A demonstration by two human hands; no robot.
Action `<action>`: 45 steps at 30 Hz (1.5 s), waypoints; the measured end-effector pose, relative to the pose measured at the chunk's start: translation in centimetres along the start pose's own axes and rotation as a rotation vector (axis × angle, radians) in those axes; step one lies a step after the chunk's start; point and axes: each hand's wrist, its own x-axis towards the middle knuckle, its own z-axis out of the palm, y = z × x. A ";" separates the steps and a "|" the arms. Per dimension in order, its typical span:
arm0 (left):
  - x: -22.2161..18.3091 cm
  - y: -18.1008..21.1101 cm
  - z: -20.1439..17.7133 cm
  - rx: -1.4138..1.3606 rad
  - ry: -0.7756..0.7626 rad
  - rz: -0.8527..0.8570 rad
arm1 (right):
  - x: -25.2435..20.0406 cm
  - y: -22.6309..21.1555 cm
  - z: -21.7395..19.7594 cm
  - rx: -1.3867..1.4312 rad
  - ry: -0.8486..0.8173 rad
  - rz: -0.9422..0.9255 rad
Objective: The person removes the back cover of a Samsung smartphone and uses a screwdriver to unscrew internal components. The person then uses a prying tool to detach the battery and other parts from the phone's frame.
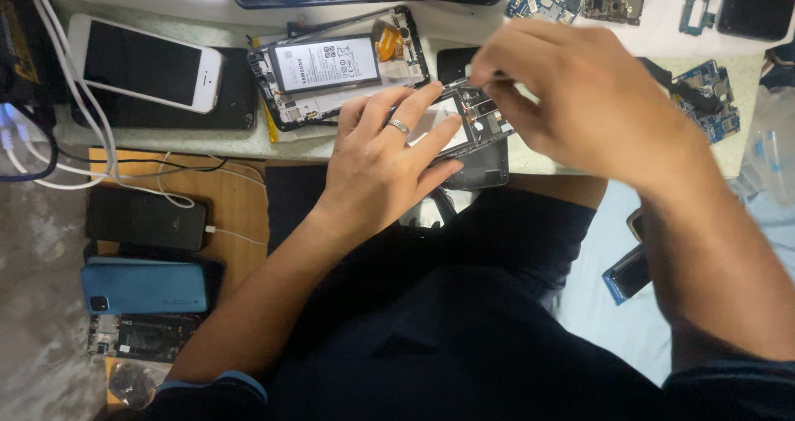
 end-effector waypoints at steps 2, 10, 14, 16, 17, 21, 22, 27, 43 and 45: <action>0.0 0.1 0.0 -0.001 0.002 0.001 | 0.9 -0.3 -0.4 -0.063 -0.035 0.006; -0.2 -0.1 -0.1 -0.020 0.008 -0.001 | 3.0 0.5 -0.1 -0.089 -0.111 -0.097; -0.2 -0.2 0.1 -0.021 0.013 0.000 | 3.1 0.3 -0.9 -0.302 -0.402 0.156; -0.2 -0.2 0.1 -0.019 0.012 -0.002 | 3.1 0.1 -1.0 -0.314 -0.395 0.149; -0.2 -0.2 0.1 -0.020 0.013 -0.001 | 3.1 0.1 -0.9 -0.195 -0.272 0.040; -0.3 -0.1 0.1 -0.021 0.017 -0.001 | 2.8 0.0 -0.6 -0.338 -0.377 0.236; -0.2 -0.1 0.1 -0.021 0.017 -0.005 | 2.7 0.2 -0.8 -0.222 -0.312 0.143; -0.2 -0.1 0.1 -0.024 0.012 -0.014 | 2.3 0.4 -0.8 -0.256 -0.294 0.151; 0.2 0.1 0.0 -0.003 -0.014 -0.009 | 1.7 1.2 -0.6 -0.070 -0.180 0.007; 0.2 0.2 -0.1 -0.001 -0.024 -0.009 | 1.6 0.8 -0.6 -0.106 -0.171 0.032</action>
